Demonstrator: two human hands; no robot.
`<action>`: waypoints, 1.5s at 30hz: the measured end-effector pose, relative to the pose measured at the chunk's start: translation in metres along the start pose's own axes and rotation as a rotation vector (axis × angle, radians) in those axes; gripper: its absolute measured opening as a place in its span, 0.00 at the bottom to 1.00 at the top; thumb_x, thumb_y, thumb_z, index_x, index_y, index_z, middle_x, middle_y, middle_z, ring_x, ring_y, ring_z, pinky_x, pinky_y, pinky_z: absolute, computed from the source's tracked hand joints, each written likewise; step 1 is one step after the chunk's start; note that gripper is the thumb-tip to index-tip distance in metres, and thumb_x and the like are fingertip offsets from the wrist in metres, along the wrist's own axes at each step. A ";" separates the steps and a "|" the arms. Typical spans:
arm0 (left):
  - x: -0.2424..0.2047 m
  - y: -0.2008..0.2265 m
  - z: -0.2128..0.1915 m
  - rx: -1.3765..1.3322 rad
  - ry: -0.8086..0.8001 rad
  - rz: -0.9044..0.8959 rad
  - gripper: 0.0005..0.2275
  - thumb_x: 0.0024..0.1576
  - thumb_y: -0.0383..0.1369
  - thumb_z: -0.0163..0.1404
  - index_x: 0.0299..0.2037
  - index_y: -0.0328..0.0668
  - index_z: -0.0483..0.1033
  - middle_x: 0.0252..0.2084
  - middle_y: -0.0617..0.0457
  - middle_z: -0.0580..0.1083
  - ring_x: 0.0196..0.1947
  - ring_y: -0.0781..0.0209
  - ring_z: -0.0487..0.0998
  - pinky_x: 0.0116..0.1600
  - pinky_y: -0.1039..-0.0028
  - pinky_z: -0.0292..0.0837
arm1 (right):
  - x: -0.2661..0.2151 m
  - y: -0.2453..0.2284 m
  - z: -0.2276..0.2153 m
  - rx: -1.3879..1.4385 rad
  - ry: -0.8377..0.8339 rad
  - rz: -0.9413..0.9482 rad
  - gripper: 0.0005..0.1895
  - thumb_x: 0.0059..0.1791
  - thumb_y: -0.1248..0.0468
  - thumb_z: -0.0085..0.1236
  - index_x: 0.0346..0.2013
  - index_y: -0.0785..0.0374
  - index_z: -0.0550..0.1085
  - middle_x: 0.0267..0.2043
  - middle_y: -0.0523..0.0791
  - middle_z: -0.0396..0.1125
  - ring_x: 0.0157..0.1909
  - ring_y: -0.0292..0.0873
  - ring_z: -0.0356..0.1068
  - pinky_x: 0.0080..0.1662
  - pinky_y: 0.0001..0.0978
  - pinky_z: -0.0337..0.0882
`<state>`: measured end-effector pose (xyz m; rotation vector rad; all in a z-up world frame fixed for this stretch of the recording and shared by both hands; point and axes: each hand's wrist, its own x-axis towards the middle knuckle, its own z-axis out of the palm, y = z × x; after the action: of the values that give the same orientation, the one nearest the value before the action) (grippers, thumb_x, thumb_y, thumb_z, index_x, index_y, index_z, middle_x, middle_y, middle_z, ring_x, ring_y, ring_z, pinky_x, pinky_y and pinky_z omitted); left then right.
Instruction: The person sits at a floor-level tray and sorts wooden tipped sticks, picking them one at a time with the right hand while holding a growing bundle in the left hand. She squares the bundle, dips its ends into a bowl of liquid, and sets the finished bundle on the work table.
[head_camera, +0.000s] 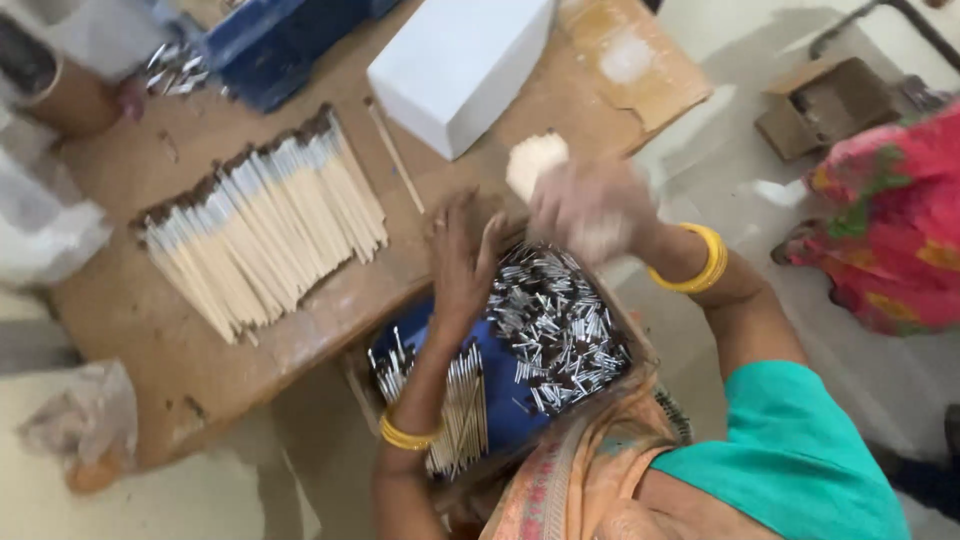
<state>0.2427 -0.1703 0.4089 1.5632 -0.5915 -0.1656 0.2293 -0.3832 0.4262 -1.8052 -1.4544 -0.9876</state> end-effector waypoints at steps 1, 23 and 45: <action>0.011 -0.008 -0.010 0.879 0.158 0.156 0.22 0.59 0.33 0.53 0.63 0.36 0.67 0.64 0.39 0.67 0.67 0.40 0.62 0.70 0.43 0.56 | -0.016 0.026 0.003 0.008 0.187 0.345 0.12 0.55 0.65 0.66 0.35 0.64 0.69 0.34 0.43 0.69 0.36 0.39 0.72 0.40 0.31 0.75; 0.143 0.068 0.014 0.608 0.125 0.402 0.21 0.69 0.33 0.47 0.70 0.33 0.62 0.58 0.36 0.74 0.59 0.40 0.77 0.64 0.53 0.71 | -0.012 0.043 0.012 -0.047 0.515 0.829 0.12 0.52 0.61 0.67 0.34 0.62 0.72 0.35 0.41 0.71 0.38 0.37 0.73 0.43 0.28 0.73; 0.155 -0.027 -0.072 0.675 0.040 0.078 0.53 0.38 0.53 0.68 0.75 0.48 0.55 0.77 0.37 0.49 0.73 0.36 0.56 0.74 0.49 0.57 | -0.026 0.065 0.015 0.081 0.469 0.897 0.10 0.49 0.63 0.66 0.34 0.59 0.71 0.31 0.39 0.68 0.30 0.32 0.70 0.31 0.24 0.74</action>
<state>0.4148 -0.1788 0.4287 2.1812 -0.7178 0.1432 0.2924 -0.3979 0.3956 -1.7232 -0.3118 -0.7641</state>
